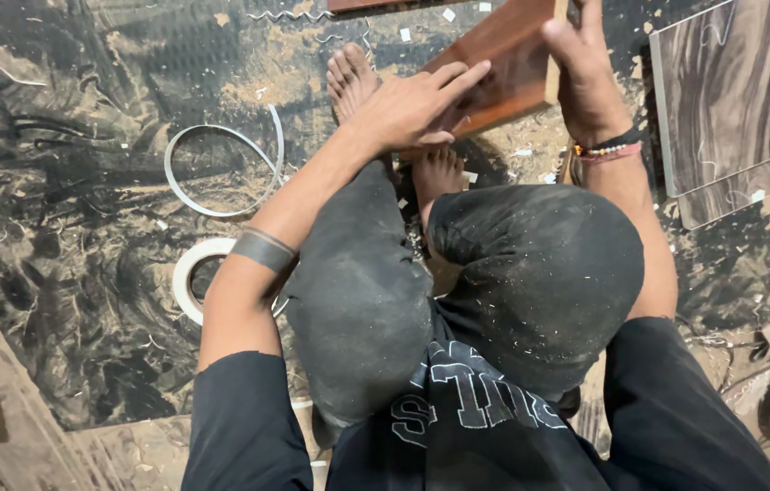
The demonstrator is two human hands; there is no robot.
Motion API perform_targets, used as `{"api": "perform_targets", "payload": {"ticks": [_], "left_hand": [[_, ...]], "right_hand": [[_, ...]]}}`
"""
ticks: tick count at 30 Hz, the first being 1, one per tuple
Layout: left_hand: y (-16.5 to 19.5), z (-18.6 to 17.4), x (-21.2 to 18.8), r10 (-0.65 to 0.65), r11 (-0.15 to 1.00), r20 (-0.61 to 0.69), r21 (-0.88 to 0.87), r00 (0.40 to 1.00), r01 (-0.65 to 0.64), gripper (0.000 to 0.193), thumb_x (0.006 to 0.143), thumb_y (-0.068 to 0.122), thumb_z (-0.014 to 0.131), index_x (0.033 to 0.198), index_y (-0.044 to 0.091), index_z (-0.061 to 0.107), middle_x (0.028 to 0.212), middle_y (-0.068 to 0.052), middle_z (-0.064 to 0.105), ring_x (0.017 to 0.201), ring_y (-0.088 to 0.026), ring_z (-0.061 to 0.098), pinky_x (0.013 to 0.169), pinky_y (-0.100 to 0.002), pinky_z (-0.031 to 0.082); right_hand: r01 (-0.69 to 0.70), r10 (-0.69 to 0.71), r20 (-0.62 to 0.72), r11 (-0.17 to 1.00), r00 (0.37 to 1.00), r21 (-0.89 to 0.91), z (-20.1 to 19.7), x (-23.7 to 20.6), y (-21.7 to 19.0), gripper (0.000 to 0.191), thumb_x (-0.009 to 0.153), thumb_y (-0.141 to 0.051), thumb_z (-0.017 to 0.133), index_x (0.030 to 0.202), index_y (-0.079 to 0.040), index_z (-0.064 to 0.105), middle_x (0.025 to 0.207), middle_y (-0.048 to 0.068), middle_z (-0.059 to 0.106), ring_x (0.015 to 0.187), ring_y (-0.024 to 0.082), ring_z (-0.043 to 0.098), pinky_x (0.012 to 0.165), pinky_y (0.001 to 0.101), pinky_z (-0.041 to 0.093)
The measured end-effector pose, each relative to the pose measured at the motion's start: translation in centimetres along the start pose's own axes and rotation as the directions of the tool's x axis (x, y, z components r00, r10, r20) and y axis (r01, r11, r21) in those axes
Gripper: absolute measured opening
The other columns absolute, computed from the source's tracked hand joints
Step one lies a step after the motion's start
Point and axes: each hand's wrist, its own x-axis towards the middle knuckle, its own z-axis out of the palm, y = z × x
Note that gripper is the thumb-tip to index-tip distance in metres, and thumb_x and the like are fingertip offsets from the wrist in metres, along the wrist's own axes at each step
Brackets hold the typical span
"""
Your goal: The person sits on the workshop floor and applies white edge banding tape to the edges of wood panels. They align the tape along a panel edge, press it with their hands, and run a heated iron along the tape to bond it, working on multiple panels one at a time and trimming excess tape by hand.
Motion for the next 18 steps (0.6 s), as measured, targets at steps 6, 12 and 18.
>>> {"api": "perform_targets", "payload": {"ticks": [6, 12, 18], "left_hand": [[-2.3, 2.4, -1.4, -0.08, 0.995, -0.084, -0.059, 0.993, 0.075, 0.083, 0.085, 0.025, 0.085, 0.153, 0.009, 0.04, 0.136, -0.015, 0.06, 0.108, -0.04, 0.067, 0.087, -0.048, 0.054], [-3.8, 4.7, -2.0, -0.146, 0.986, -0.006, -0.077, 0.989, 0.145, 0.081, 0.082, 0.022, 0.084, 0.15, 0.007, 0.041, 0.129, -0.019, 0.061, 0.105, -0.042, 0.066, 0.088, -0.048, 0.053], [-3.5, 3.8, -2.0, -0.083, 0.992, -0.109, -0.106, 0.991, 0.071, 0.088, 0.077, 0.022, 0.086, 0.152, 0.01, 0.041, 0.132, -0.015, 0.06, 0.106, -0.04, 0.065, 0.086, -0.048, 0.052]], "right_hand": [[-0.1, 0.057, -0.224, 0.977, 0.973, -0.187, -3.2, -0.5, 1.1, 0.057, 0.099, -0.008, 0.057, 0.156, -0.007, 0.052, 0.107, 0.01, 0.05, 0.086, 0.017, 0.046, 0.078, 0.0315, 0.039], [0.218, -0.301, -0.216, 0.915, 0.929, -0.339, -4.5, -1.1, 3.1, 0.051, 0.102, 0.003, 0.057, 0.153, 0.004, 0.052, 0.136, 0.008, 0.063, 0.124, 0.018, 0.061, 0.11, 0.0301, 0.048], [0.225, -0.302, -0.292, 0.937, 0.907, -0.268, -3.9, -3.0, 2.8, 0.062, 0.102, 0.006, 0.06, 0.159, -0.007, 0.041, 0.128, 0.009, 0.061, 0.104, 0.016, 0.059, 0.087, 0.0274, 0.051]]}}
